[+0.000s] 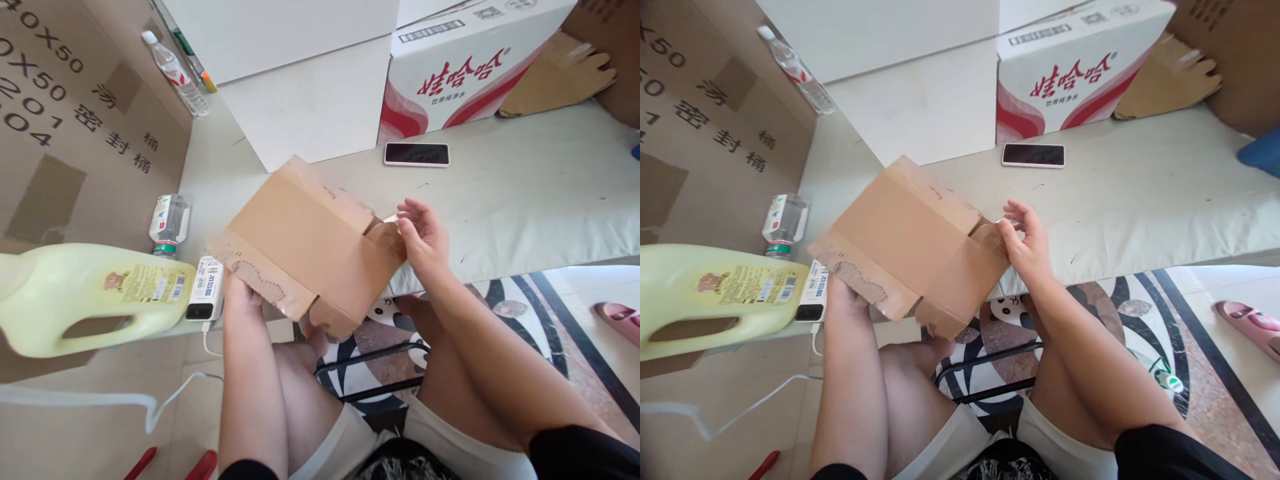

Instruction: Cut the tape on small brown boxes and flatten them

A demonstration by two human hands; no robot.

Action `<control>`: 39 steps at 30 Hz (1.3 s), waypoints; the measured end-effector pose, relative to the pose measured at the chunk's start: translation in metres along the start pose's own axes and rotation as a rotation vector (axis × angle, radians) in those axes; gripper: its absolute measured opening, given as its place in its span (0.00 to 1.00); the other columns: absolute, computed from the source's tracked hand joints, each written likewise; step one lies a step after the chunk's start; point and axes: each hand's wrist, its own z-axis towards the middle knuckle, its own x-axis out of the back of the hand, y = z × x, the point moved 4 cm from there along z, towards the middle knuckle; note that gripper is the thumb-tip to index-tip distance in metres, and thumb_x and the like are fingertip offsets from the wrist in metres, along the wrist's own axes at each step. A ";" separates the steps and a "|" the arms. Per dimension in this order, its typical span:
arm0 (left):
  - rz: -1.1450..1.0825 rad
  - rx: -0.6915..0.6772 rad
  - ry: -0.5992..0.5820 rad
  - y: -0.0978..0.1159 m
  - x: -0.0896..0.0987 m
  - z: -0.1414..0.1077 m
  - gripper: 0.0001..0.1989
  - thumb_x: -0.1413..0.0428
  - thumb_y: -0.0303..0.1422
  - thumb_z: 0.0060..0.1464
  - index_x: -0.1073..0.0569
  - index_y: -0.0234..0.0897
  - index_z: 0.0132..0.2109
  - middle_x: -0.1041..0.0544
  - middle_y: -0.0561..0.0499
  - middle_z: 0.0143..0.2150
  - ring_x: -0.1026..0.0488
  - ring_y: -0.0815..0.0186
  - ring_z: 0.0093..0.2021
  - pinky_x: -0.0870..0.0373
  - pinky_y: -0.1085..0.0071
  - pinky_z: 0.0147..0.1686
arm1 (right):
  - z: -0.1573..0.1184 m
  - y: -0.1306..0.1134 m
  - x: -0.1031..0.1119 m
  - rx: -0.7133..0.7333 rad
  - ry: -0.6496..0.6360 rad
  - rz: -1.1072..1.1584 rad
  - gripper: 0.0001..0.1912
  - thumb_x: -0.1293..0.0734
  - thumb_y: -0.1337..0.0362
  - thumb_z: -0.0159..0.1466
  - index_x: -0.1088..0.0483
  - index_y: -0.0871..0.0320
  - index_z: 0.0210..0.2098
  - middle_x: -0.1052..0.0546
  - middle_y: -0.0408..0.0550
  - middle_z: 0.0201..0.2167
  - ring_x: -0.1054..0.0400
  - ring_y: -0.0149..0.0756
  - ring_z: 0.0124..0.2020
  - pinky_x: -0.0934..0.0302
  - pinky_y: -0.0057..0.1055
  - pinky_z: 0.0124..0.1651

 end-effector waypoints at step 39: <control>-0.276 0.478 -0.239 0.008 -0.053 -0.012 0.24 0.53 0.52 0.55 0.22 0.41 0.41 0.18 0.42 0.34 0.23 0.62 0.23 0.32 0.71 0.18 | -0.022 -0.024 0.230 -0.189 0.586 -0.039 0.22 0.23 0.51 0.44 0.38 0.49 0.26 0.36 0.37 0.19 0.47 0.27 0.16 0.55 0.31 0.16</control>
